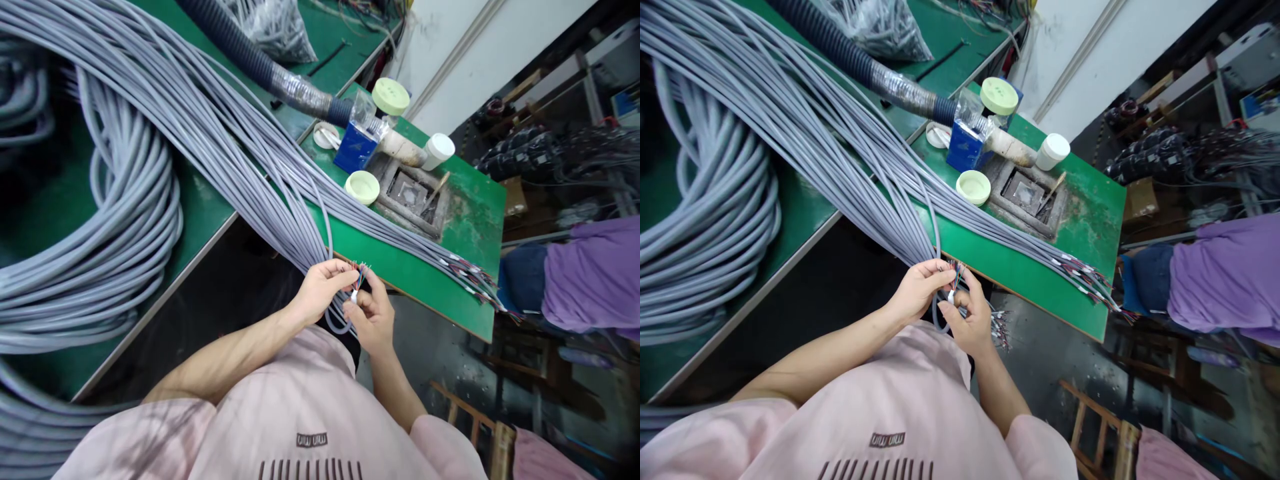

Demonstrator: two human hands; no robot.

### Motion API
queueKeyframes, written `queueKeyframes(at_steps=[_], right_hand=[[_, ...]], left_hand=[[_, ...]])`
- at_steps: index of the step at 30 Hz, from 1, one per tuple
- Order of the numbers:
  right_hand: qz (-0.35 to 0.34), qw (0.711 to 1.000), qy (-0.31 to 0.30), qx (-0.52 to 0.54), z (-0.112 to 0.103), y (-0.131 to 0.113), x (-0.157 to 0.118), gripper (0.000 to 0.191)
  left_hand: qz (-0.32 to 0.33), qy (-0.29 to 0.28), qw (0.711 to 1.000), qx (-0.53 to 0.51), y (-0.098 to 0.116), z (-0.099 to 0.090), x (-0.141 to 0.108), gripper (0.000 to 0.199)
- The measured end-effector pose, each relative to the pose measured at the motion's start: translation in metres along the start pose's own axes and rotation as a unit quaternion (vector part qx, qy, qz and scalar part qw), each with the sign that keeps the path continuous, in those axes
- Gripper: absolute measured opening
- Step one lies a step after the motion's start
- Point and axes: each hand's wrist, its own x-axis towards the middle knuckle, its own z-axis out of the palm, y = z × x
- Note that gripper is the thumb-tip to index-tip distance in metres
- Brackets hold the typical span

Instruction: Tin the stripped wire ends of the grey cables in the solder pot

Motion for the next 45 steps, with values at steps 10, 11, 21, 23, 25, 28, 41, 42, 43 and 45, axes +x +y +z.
queueKeyframes(at_steps=[10,11,21,23,25,28,41,42,43,45], right_hand=[[0.051,0.994,0.001,0.097,0.006,-0.014,0.007,0.058],[0.054,0.994,0.006,0.098,0.006,-0.015,0.007,0.057],[0.053,0.988,0.028,0.14,0.008,-0.018,0.011,0.046],[0.044,0.989,0.033,0.136,0.009,-0.017,0.011,0.043],[0.029,0.99,0.039,0.132,0.009,-0.015,0.011,0.04],[0.003,0.99,0.048,0.132,0.008,-0.011,0.01,0.033],[-0.041,0.995,0.043,0.081,0.0,-0.007,0.008,0.022],[-0.047,0.995,0.043,0.071,-0.001,-0.006,0.007,0.023],[-0.051,0.996,0.042,0.065,-0.002,-0.005,0.006,0.023],[-0.054,0.996,0.04,0.063,-0.002,-0.004,0.005,0.023]], left_hand=[[-0.003,-0.018,1.0,0.01,-0.002,0.0,-0.003,0.029],[-0.005,-0.024,1.0,0.011,-0.002,0.0,-0.004,0.03],[-0.021,-0.063,0.998,0.0,-0.001,0.002,-0.005,0.032],[-0.024,-0.058,0.998,0.003,0.0,0.003,-0.005,0.033],[-0.026,-0.051,0.998,0.004,0.0,0.004,-0.005,0.034],[-0.021,-0.043,0.999,0.004,0.001,0.005,-0.005,0.032],[-0.023,-0.025,0.999,-0.013,-0.001,0.003,-0.004,0.027],[-0.022,-0.022,0.999,-0.013,-0.002,0.003,-0.003,0.026],[-0.022,-0.02,0.999,-0.012,-0.002,0.003,-0.003,0.026],[-0.026,-0.018,0.999,-0.011,-0.001,0.003,-0.003,0.027]])
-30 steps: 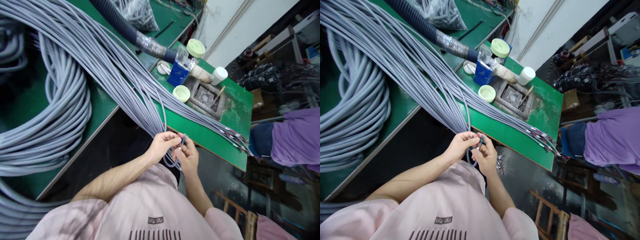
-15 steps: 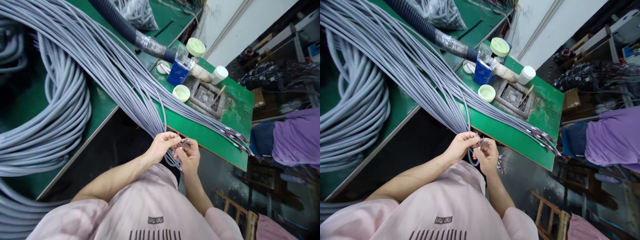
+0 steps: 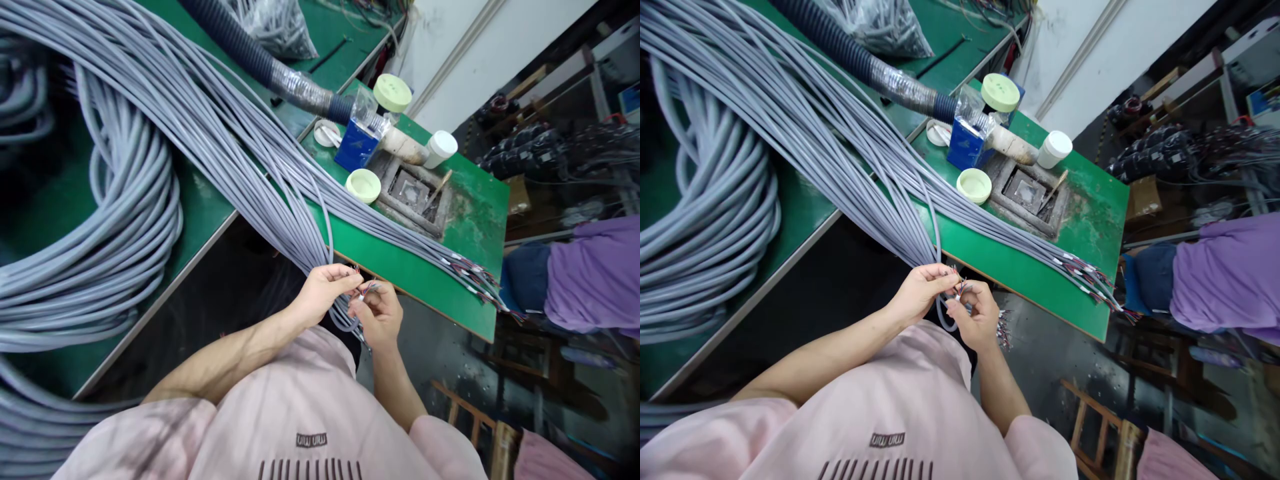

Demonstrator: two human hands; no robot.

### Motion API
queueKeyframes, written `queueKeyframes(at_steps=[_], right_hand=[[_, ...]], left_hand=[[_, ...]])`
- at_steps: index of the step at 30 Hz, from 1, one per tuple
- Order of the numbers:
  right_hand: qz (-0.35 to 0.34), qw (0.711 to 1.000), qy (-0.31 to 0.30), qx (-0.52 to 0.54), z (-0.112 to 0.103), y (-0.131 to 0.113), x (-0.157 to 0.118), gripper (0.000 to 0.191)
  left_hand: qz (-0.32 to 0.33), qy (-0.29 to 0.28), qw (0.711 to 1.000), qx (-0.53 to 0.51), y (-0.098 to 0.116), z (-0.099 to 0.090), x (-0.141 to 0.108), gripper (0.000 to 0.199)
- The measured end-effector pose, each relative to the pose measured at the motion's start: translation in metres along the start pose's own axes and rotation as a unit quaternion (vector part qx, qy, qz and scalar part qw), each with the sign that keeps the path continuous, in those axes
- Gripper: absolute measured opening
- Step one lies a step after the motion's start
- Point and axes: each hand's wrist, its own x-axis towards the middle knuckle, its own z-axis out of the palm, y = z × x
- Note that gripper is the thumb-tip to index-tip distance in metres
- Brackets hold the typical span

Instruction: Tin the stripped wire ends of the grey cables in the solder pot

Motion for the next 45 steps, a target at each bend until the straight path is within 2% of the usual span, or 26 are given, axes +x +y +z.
queueKeyframes(at_steps=[6,18,29,32,38,40,45], right_hand=[[0.012,1.0,0.008,0.002,0.003,-0.003,0.0,0.022],[0.009,1.0,0.021,-0.003,0.002,-0.003,0.001,0.021],[-0.023,0.999,-0.001,-0.047,-0.002,0.002,-0.003,0.023],[-0.022,0.999,-0.003,-0.039,-0.002,0.002,-0.003,0.023],[-0.003,1.0,0.009,-0.013,0.002,-0.001,-0.002,0.021],[-0.002,1.0,0.016,-0.008,0.004,0.0,-0.003,0.02],[-0.033,0.999,0.012,0.004,0.003,0.005,-0.005,0.023]], left_hand=[[-0.009,0.011,1.0,0.001,0.001,0.0,-0.001,0.03],[0.049,0.025,0.997,0.051,0.0,-0.001,-0.006,0.03],[0.001,0.017,1.0,0.009,-0.002,-0.001,-0.003,0.027],[0.024,0.024,0.999,0.017,-0.003,-0.001,-0.006,0.027],[0.131,0.063,0.988,0.048,-0.012,-0.002,-0.016,0.022],[0.118,0.062,0.991,0.022,-0.013,-0.001,-0.019,0.024],[0.029,0.023,0.999,-0.039,-0.007,0.004,-0.019,0.026]])
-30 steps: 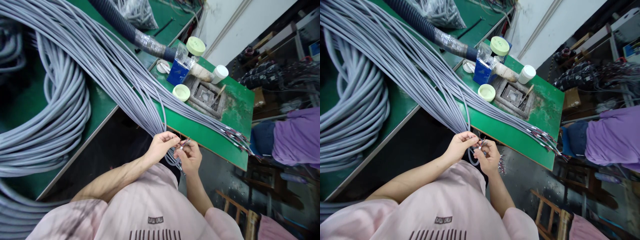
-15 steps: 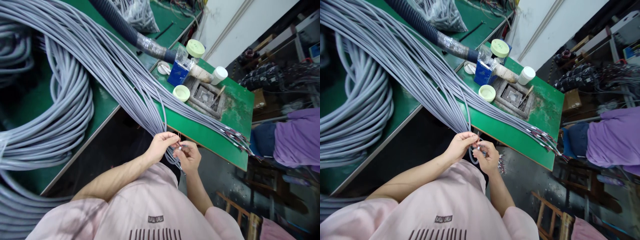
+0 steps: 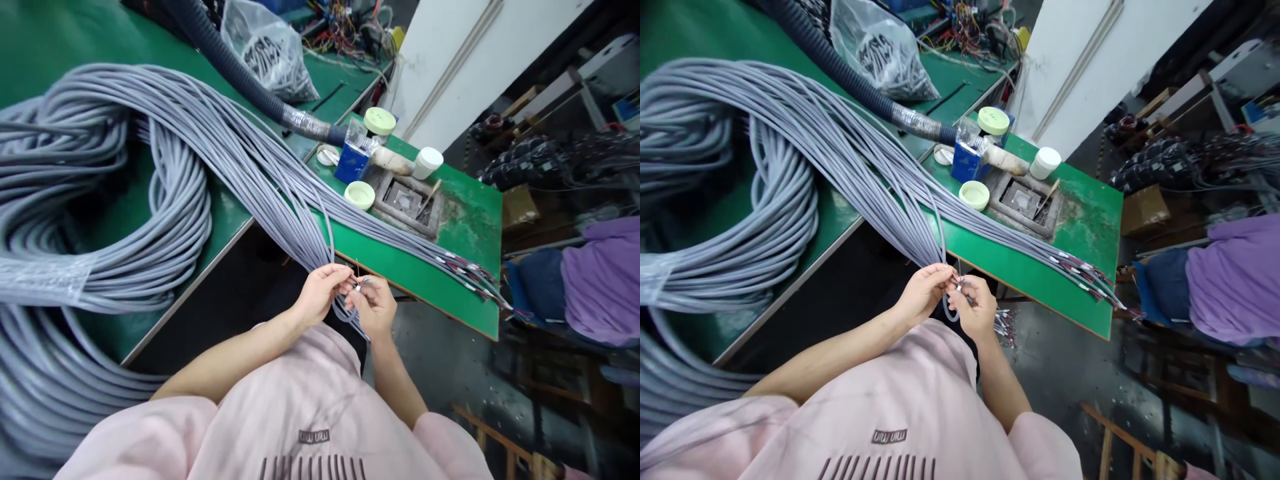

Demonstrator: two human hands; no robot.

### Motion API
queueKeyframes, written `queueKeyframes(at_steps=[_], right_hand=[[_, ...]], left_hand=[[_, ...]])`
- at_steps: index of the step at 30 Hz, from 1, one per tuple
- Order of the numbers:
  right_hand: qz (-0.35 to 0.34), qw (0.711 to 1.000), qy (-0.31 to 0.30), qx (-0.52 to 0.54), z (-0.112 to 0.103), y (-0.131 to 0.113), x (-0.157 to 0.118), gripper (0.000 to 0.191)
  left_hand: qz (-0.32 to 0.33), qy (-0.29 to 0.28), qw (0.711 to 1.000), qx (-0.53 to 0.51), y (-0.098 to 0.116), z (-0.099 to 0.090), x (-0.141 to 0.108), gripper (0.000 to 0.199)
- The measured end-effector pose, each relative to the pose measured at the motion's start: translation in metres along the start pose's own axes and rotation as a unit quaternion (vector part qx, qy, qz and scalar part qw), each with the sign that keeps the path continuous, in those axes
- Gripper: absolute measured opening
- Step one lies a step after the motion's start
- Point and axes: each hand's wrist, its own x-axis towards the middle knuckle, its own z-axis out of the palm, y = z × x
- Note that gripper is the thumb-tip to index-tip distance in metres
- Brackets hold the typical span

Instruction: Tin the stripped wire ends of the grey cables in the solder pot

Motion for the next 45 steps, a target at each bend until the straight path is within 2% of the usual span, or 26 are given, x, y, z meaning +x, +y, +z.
queueKeyframes(at_steps=[3,6,9,12,14,16,18,20,22,24,29,36,41,45], right_hand=[[-0.012,1.0,-0.001,-0.008,-0.003,0.001,0.001,0.024],[-0.014,1.0,0.023,-0.015,-0.004,-0.003,0.003,0.023],[0.007,0.999,0.049,-0.002,-0.003,-0.011,0.008,0.021],[0.022,0.998,0.047,0.029,0.0,-0.017,0.014,0.02],[0.025,0.998,0.042,0.04,0.002,-0.021,0.017,0.019],[0.03,0.997,0.047,0.045,0.003,-0.026,0.019,0.018],[0.033,0.997,0.054,0.048,0.003,-0.031,0.02,0.017],[0.028,0.997,0.052,0.052,0.003,-0.036,0.02,0.018],[0.022,0.998,0.043,0.047,0.003,-0.04,0.02,0.019],[0.021,0.998,0.039,0.041,0.004,-0.043,0.021,0.018],[0.021,0.998,0.039,0.032,0.008,-0.049,0.028,0.017],[0.016,1.0,0.006,0.017,0.008,-0.048,0.037,0.017],[0.01,0.998,-0.033,-0.042,0.004,-0.044,0.042,0.019],[0.008,0.994,-0.031,-0.107,0.0,-0.042,0.048,0.023]], left_hand=[[-0.025,-0.012,1.0,-0.008,0.002,0.004,0.004,0.026],[-0.012,-0.014,1.0,0.002,0.001,0.006,0.006,0.024],[0.099,-0.022,0.993,0.059,0.0,0.005,0.005,0.019],[0.245,-0.058,0.953,0.171,0.002,0.001,0.002,0.011],[0.273,-0.087,0.933,0.217,0.006,-0.001,0.002,0.012],[0.23,-0.117,0.948,0.188,0.012,-0.002,0.006,0.021],[0.13,-0.14,0.976,0.1,0.02,0.0,0.014,0.037],[0.016,-0.147,0.989,0.023,0.028,0.003,0.023,0.046],[-0.07,-0.149,0.986,0.003,0.035,0.006,0.03,0.041],[-0.112,-0.162,0.98,0.014,0.042,0.008,0.035,0.035],[-0.115,-0.195,0.973,0.048,0.055,0.009,0.042,0.032],[-0.106,-0.181,0.977,0.046,0.06,0.012,0.052,0.033],[-0.115,-0.198,0.973,0.001,0.059,0.014,0.059,0.032],[-0.134,-0.172,0.976,0.004,0.061,0.013,0.066,0.033]])
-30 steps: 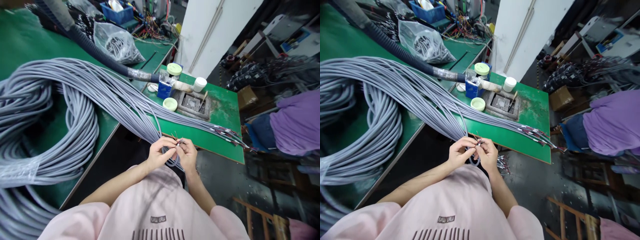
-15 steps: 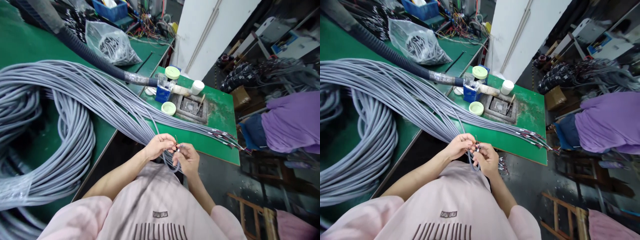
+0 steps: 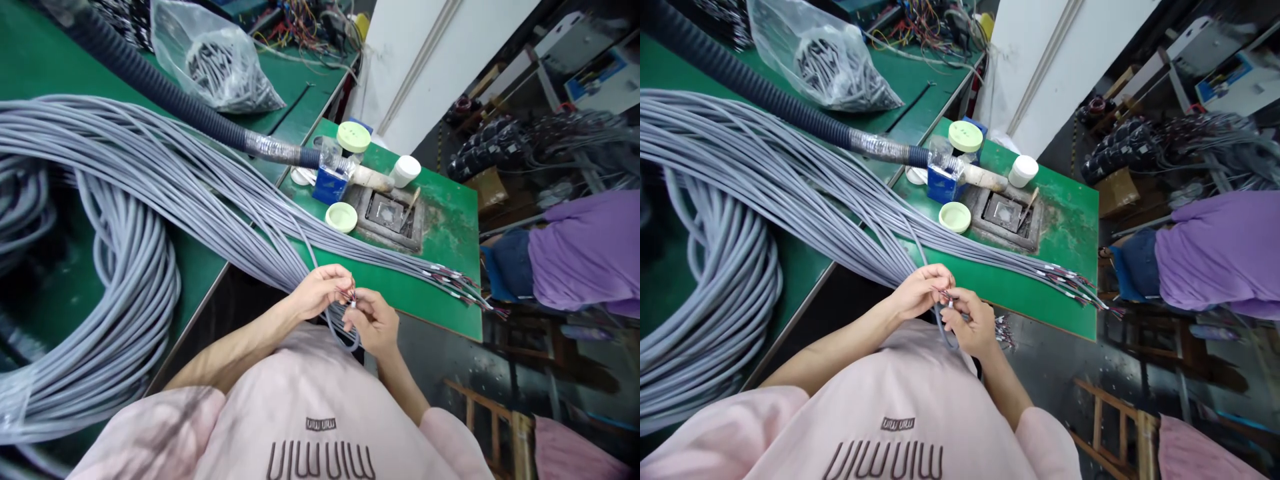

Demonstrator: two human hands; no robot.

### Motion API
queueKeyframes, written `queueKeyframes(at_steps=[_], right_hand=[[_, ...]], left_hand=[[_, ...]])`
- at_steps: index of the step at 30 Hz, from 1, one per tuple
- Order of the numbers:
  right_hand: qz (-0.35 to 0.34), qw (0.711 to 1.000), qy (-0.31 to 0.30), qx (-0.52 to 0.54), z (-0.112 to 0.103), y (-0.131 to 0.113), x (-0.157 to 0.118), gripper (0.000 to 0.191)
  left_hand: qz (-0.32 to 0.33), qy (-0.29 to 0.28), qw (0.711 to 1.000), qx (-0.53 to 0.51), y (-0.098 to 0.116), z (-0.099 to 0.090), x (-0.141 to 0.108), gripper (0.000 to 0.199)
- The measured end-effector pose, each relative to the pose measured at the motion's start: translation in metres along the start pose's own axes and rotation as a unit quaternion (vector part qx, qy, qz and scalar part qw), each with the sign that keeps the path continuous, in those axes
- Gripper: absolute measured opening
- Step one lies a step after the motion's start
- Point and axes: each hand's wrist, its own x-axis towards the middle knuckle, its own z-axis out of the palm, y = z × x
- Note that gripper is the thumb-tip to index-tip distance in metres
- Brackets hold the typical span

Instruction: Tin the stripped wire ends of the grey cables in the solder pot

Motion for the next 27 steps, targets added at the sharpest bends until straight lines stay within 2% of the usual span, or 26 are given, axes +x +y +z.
queueKeyframes(at_steps=[6,14,21,27], right_hand=[[0.01,0.998,0.027,-0.048,-0.004,0.003,0.007,0.024],[0.022,0.996,0.035,-0.078,-0.005,0.005,0.013,0.023],[0.024,0.997,0.055,-0.054,-0.002,0.005,0.017,0.019],[0.034,0.998,0.044,-0.041,-0.002,0.008,0.018,0.019]], left_hand=[[-0.005,0.009,1.0,0.014,0.005,-0.003,0.004,0.038],[0.031,0.096,0.994,0.049,0.01,-0.001,-0.003,0.036],[0.071,0.114,0.99,0.044,0.0,-0.003,-0.005,0.034],[0.109,0.111,0.985,0.07,-0.005,-0.006,-0.007,0.027]])
